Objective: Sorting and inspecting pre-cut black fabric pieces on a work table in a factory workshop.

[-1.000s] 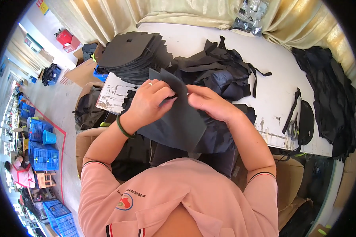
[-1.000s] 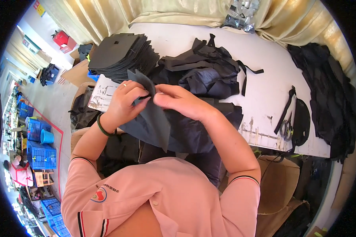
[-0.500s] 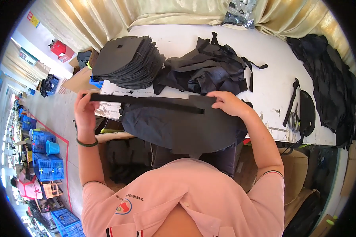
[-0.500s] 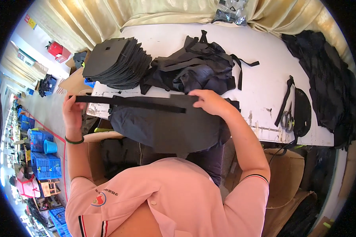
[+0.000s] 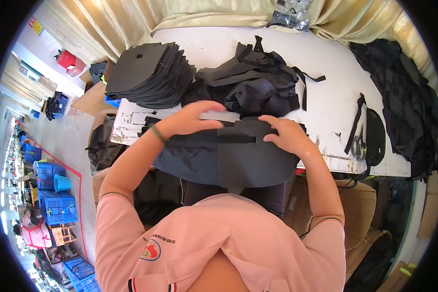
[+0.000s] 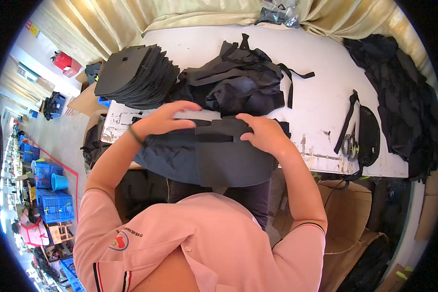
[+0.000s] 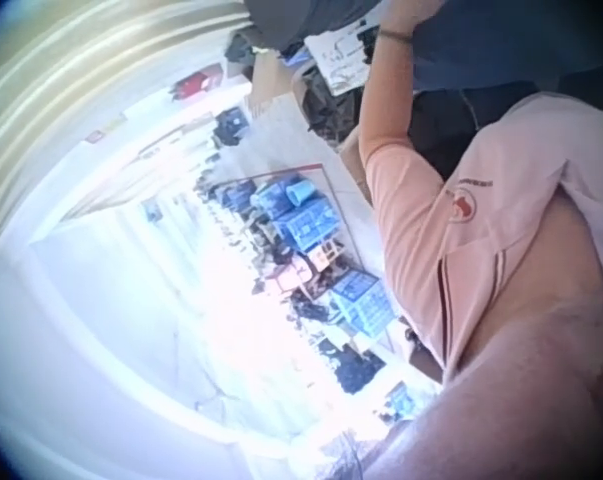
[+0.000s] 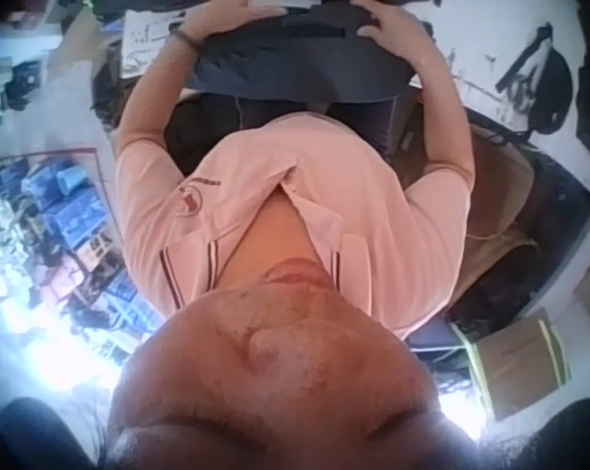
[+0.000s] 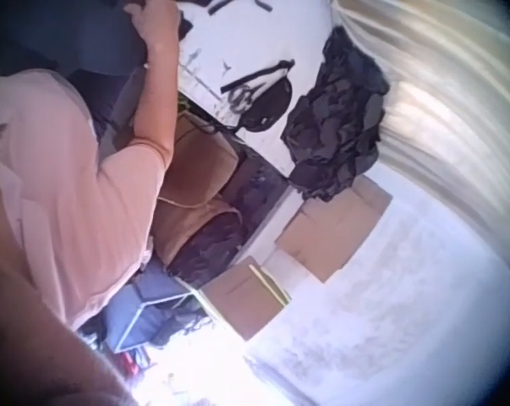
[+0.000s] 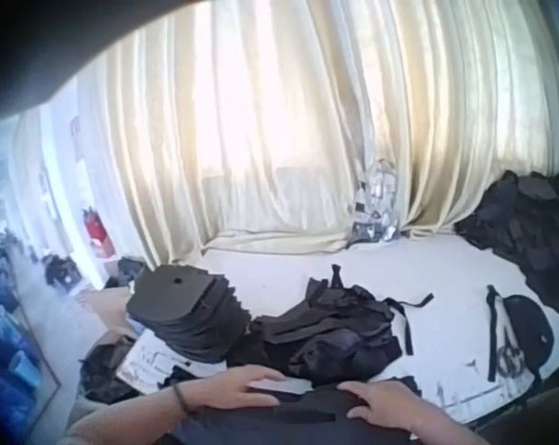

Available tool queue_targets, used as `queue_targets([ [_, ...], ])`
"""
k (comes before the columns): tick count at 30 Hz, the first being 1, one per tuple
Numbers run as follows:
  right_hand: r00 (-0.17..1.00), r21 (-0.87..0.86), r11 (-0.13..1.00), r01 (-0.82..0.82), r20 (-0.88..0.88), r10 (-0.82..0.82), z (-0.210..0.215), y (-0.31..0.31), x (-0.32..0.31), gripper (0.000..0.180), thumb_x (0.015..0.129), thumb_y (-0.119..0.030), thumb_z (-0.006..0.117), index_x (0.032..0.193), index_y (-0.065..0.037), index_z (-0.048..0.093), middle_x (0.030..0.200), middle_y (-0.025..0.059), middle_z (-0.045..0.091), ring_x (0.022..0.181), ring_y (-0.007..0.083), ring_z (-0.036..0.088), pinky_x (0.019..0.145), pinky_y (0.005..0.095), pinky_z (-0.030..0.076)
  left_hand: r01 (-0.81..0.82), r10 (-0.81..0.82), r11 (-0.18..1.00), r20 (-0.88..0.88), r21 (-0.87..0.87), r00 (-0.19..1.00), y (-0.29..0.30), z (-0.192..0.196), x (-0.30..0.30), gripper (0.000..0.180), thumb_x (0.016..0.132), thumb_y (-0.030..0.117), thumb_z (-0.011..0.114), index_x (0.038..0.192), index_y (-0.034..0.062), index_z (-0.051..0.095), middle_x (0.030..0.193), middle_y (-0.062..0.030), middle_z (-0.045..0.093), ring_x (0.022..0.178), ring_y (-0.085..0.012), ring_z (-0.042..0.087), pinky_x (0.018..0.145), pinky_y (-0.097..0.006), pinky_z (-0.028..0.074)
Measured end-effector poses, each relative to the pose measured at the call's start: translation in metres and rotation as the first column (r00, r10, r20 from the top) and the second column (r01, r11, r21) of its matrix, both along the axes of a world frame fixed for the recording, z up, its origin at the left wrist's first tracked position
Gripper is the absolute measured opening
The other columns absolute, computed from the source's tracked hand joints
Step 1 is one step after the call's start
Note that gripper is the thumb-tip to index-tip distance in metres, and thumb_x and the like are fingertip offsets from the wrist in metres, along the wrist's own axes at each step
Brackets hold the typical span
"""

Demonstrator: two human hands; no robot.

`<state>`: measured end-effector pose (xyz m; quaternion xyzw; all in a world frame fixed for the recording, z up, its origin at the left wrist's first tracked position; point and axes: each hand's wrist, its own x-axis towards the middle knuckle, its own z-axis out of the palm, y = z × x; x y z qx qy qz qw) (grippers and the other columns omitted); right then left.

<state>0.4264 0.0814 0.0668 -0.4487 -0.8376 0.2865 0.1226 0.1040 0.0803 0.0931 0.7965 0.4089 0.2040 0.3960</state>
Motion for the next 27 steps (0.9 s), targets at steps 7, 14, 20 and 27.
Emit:
queue_targets([
  [7,0.997,0.153,0.988,-0.024,-0.071,0.035,0.022,-0.016,-0.006,0.059,0.076,-0.013,0.076,0.131,-0.016,0.054,0.101,0.0141,0.069,0.093,0.0330,0.066,0.079,0.0422,0.052,0.280,-0.339,0.826,-0.034,-0.489,0.940,0.039,-0.018,0.077,0.064,0.078,0.009,0.078,0.136,0.0042,0.051,0.121,-0.0055,0.063,0.110,-0.0134,0.056,0.098,-0.029,0.043],
  [14,0.999,0.361,0.932,-0.027,0.039,0.014,0.015,-0.031,-0.006,0.057,0.075,-0.014,0.076,0.128,-0.013,0.054,0.092,0.0080,0.067,0.086,0.0264,0.066,0.075,0.0390,0.045,0.297,-0.279,0.777,0.118,-0.555,0.953,0.035,-0.022,0.085,0.064,0.074,0.003,0.077,0.133,0.0039,0.054,0.119,-0.0047,0.064,0.108,-0.0137,0.056,0.096,-0.030,0.044],
  [20,0.985,0.437,0.900,-0.001,0.157,-0.075,0.019,-0.042,-0.016,0.057,0.076,-0.015,0.075,0.128,-0.010,0.054,0.091,0.0069,0.066,0.085,0.0245,0.066,0.073,0.0377,0.043,0.323,-0.310,0.807,0.111,-0.494,0.944,0.036,-0.019,0.083,0.065,0.075,0.001,0.076,0.135,0.0015,0.051,0.123,-0.0061,0.061,0.109,-0.0151,0.056,0.096,-0.030,0.045],
  [27,0.982,0.404,0.909,0.101,0.105,-0.156,-0.006,-0.023,-0.004,0.057,0.077,-0.017,0.075,0.129,-0.010,0.052,0.092,0.0078,0.065,0.088,0.0253,0.066,0.077,0.0400,0.043,0.158,-0.070,0.865,-0.197,0.476,0.978,0.012,-0.010,0.097,0.070,0.076,0.014,0.079,0.137,0.0068,0.046,0.135,-0.0166,0.054,0.126,-0.0317,0.051,0.107,-0.041,0.039],
])
